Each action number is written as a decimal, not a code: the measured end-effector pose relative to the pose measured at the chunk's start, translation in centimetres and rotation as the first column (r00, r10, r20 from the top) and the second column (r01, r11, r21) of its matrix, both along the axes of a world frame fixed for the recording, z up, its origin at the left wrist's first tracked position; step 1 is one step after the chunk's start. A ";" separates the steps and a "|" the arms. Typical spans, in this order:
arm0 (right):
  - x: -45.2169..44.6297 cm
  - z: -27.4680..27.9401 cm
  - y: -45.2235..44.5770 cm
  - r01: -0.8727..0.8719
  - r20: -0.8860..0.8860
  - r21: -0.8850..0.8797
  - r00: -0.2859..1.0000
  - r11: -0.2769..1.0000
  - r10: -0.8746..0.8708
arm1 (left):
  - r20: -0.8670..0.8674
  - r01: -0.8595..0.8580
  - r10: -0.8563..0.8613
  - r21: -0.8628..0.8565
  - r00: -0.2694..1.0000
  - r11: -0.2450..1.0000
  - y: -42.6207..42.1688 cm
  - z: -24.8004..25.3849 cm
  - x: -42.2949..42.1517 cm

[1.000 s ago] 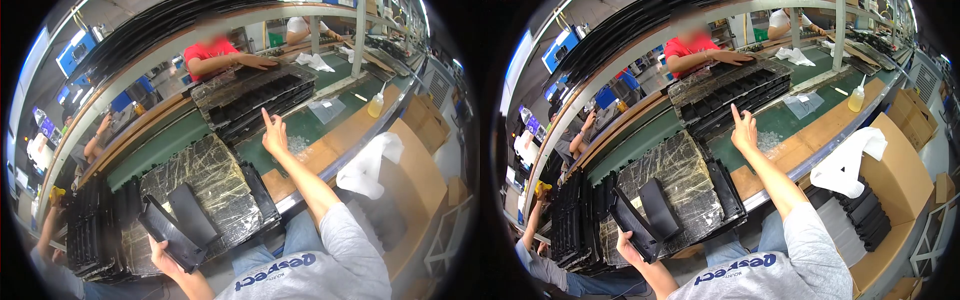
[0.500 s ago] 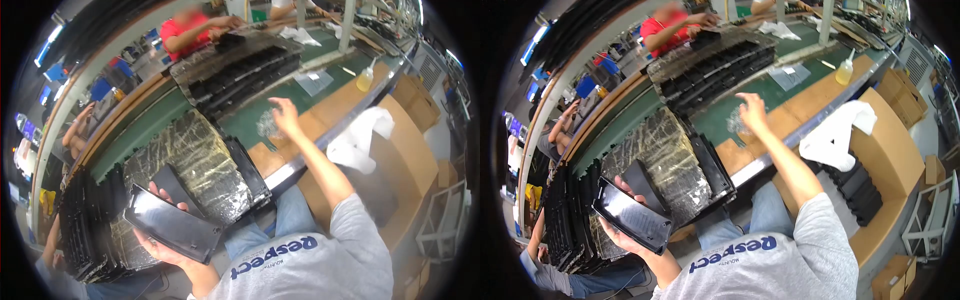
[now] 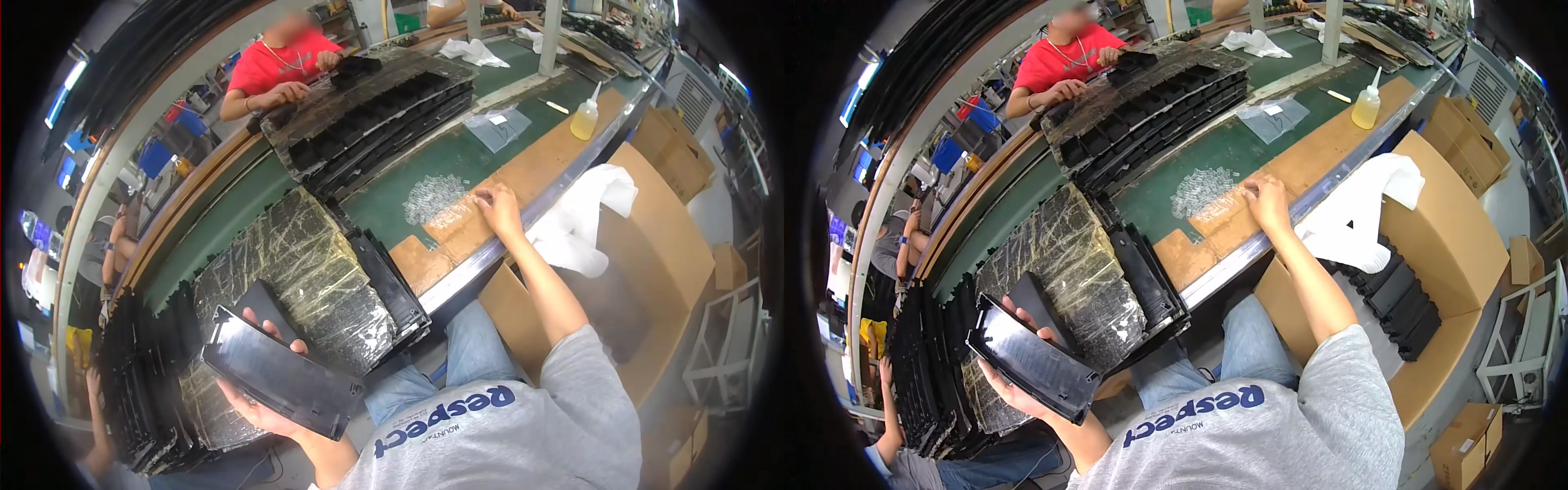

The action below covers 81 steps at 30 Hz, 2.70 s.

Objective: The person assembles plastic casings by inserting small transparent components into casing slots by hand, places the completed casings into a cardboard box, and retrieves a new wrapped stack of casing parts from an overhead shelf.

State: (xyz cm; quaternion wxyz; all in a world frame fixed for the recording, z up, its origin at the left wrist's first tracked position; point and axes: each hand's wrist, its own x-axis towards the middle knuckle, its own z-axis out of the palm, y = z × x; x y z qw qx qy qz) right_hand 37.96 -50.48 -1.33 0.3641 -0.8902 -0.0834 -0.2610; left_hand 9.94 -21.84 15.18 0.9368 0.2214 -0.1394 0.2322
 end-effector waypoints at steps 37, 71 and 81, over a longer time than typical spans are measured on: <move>-18.8 19.1 9.8 -0.577 -0.064 0.751 0.422 0.322 0.905 | -0.288 0.155 -0.189 -0.135 0.939 0.979 -5.9 -0.5 0.0; -22.0 16.5 11.7 -0.413 0.089 0.906 0.388 0.087 0.917 | -0.291 0.101 -0.039 0.204 0.956 0.974 -5.1 -0.3 1.4; -22.2 18.2 10.5 -0.621 -0.153 0.670 0.420 0.407 0.894 | -0.120 -0.189 0.221 0.235 0.968 0.953 -2.9 0.8 0.0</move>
